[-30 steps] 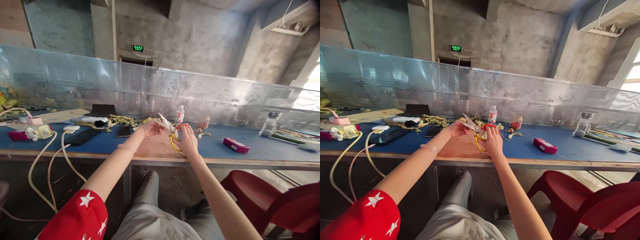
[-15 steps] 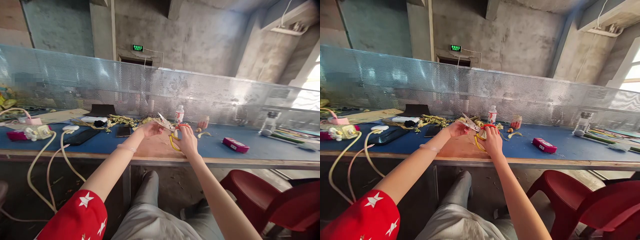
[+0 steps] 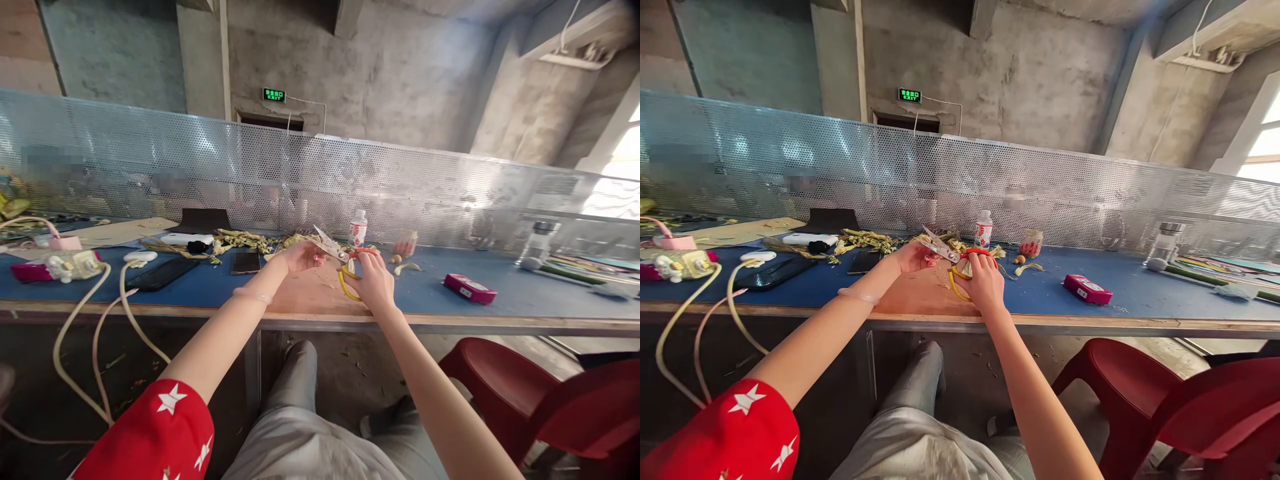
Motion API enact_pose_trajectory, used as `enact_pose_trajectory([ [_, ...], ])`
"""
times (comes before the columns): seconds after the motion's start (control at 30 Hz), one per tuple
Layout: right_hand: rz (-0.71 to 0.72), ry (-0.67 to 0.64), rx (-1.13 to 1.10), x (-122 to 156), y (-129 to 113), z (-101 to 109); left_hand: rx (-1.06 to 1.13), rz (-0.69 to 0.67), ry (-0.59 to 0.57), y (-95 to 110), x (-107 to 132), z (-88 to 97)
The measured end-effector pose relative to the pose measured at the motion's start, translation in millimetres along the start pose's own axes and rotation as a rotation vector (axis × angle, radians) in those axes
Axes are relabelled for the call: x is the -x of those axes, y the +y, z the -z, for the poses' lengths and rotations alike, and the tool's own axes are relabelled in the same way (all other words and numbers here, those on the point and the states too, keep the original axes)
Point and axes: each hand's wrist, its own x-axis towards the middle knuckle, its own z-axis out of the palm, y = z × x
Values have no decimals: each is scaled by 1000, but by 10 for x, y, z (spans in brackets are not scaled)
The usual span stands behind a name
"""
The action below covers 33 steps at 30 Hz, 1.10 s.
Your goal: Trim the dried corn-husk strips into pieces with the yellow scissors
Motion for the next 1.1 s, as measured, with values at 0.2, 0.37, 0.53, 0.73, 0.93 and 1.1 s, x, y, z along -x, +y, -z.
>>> enact_pose_trajectory([
  [0.2, 7, 34, -37, -1, -20, -4, 12, -10, 21, 0, -13, 8],
  [0.37, 21, 53, -41, -8, -2, -34, 21, -22, 41, -6, -27, 42],
  [0.53, 57, 99, -59, -13, 12, -62, 19, -18, 48, -6, -30, 52],
  [0.73, 59, 97, -15, -17, 8, -57, 13, -12, 43, 0, -6, -6],
  [0.93, 45, 95, -4, -16, 23, -61, -2, -4, 53, 5, -3, -15],
  [1.1, 46, 103, -24, -23, 14, -68, -18, 10, 56, 9, -1, -26],
])
